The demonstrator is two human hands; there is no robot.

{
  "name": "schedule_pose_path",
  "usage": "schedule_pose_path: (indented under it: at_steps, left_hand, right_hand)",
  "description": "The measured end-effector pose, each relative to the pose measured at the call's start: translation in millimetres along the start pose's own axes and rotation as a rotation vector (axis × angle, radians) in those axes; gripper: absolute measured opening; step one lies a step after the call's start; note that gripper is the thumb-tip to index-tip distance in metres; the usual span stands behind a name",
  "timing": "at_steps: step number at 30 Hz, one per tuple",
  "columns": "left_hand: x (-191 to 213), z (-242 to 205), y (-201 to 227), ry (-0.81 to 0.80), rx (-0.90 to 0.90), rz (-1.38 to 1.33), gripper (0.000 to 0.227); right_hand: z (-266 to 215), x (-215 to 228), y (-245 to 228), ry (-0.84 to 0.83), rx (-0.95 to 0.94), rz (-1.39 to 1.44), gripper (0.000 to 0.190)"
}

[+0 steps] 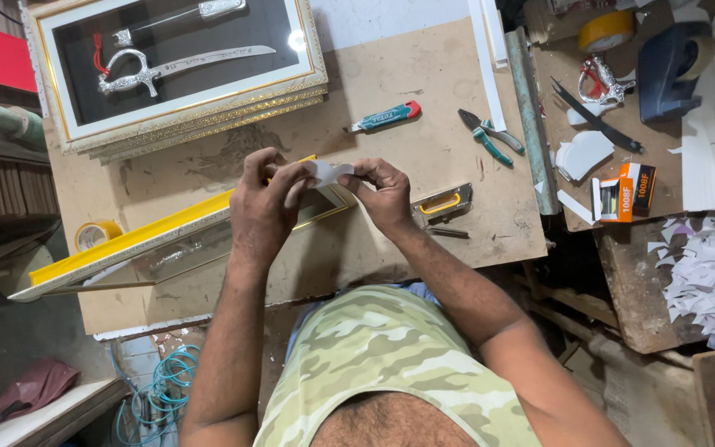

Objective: The person applies yellow tape to the edges of a rectangular board, cuts the tape with a utility knife, and staples white corner pieces onto the taped frame using a staple gun. The person repeats this process on a second board.

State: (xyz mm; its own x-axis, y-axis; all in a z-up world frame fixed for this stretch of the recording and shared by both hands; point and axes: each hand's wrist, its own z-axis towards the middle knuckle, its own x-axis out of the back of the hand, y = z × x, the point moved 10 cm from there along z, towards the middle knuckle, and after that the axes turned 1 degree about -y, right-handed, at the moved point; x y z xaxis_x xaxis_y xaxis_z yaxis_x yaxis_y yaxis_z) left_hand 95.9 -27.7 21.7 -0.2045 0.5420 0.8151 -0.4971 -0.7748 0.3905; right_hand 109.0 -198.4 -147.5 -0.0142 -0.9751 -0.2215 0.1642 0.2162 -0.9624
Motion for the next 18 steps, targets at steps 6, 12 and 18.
schedule_pose_path:
  at_steps: [6,12,18]
  left_hand:
    - [8,6,9,0.011,-0.038,-0.031,0.020]
    - [2,11,14,-0.129,-0.063,-0.048,0.025]
    - [4,5,23,-0.120,-0.061,-0.040,0.029]
  right_hand:
    - [-1,-6,-25,0.112,0.021,-0.036,0.021]
    - [-24,-25,-106,0.235,0.438,-0.659,0.026]
    - [-11,-33,-107,-0.018,0.398,-0.502,0.023]
